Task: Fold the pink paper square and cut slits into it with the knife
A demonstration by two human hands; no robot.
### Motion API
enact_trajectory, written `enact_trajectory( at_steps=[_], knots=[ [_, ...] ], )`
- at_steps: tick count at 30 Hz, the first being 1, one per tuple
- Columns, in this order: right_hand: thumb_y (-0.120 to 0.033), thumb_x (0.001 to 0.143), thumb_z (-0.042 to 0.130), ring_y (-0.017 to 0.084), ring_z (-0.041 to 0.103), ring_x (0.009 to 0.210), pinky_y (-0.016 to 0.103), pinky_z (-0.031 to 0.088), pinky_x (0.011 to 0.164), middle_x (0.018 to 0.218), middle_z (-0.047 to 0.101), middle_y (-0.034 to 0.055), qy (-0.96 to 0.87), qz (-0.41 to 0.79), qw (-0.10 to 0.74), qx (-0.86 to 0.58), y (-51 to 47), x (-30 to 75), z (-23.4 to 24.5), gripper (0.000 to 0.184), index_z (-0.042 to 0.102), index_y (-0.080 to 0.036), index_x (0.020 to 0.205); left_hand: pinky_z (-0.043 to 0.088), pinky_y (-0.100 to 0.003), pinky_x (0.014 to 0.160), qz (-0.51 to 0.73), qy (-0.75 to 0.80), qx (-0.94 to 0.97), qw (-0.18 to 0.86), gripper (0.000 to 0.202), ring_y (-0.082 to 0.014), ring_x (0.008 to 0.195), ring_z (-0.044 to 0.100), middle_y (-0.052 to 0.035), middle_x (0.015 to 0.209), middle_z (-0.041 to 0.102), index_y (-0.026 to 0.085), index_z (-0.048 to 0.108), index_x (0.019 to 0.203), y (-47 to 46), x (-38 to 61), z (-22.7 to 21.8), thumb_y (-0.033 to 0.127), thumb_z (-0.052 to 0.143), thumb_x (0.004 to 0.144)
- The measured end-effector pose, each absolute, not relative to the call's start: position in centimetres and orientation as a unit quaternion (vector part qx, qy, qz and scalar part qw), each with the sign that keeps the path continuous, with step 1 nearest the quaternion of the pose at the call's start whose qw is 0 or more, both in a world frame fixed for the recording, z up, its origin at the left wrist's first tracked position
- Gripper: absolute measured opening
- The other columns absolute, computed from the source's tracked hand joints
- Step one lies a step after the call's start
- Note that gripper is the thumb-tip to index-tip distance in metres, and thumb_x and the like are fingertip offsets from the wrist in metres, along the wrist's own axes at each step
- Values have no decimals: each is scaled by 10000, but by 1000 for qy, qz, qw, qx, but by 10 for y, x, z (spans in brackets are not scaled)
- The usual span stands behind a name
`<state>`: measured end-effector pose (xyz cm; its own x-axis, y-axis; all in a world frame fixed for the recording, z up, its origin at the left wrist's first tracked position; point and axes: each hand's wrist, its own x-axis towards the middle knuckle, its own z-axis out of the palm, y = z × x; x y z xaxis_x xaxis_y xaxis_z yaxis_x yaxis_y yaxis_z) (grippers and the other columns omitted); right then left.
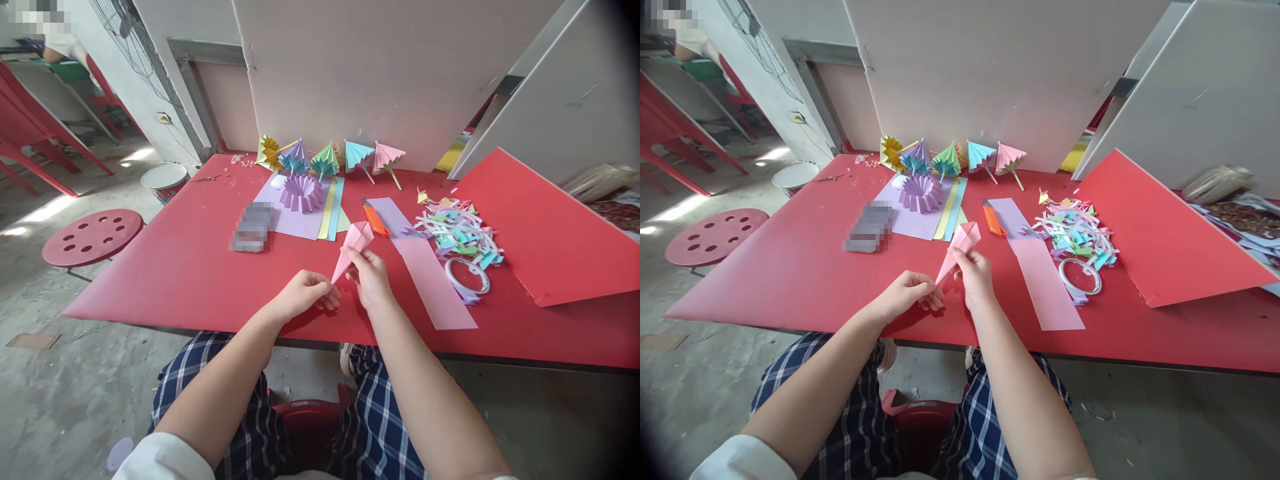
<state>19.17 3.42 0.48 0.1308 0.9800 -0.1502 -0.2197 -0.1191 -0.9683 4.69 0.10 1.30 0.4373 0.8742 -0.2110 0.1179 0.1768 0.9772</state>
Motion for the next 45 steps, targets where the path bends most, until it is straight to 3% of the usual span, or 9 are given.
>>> enact_trajectory(
  at_steps=[7,12,19,23,27,33,41,45],
  knots=[
    [-412,621,681,61,412,469,205,322,417,533,487,-35,-379,544,555,-503,35,192,2,266,591,-161,627,462,-265,607,282,440,561,642,277,-163,633,641,-87,696,681,107,651,769,1,44,13,246,411,756],
    [-420,630,668,66,417,478,208,332,428,544,498,-30,-397,545,546,-497,34,191,4,267,592,-165,643,477,-283,569,320,450,522,650,340,-176,594,638,-87,687,668,104,634,802,2,47,9,400,468,798],
    [-416,618,671,79,452,522,211,354,465,590,538,-17,-384,542,553,-503,33,190,5,262,629,-171,704,509,-303,578,343,419,501,675,481,-209,707,655,-117,842,675,145,565,1130,2,45,7,429,604,744],
    [-419,610,671,80,442,517,218,349,468,583,535,-21,-381,541,553,-506,33,190,4,261,631,-175,693,518,-325,618,324,399,514,686,532,-237,796,655,-144,929,673,163,512,1208,3,40,7,414,606,749],
    [-417,603,677,75,424,504,218,338,460,578,533,-27,-376,544,560,-499,35,191,4,252,625,-179,670,507,-327,691,294,395,523,696,548,-255,928,624,-150,1044,646,179,501,1216,3,36,11,385,637,727],
    [-412,636,659,74,431,498,222,346,469,568,524,-30,-407,538,561,-480,33,190,4,247,633,-172,686,492,-359,758,310,396,522,689,464,-244,934,618,-145,1108,612,172,539,1172,2,39,17,414,569,776],
    [-414,625,668,89,471,528,227,374,500,569,543,-32,-429,535,552,-474,29,183,4,255,599,-170,649,516,-325,712,402,441,466,653,391,-201,805,640,-102,942,663,127,642,960,3,50,5,403,670,684],
    [-401,630,671,80,450,517,222,361,490,559,530,-33,-421,534,560,-473,30,185,4,243,591,-172,623,515,-311,726,399,424,466,666,389,-194,824,644,-91,949,667,150,631,1003,3,47,5,383,669,695]
  ],
)
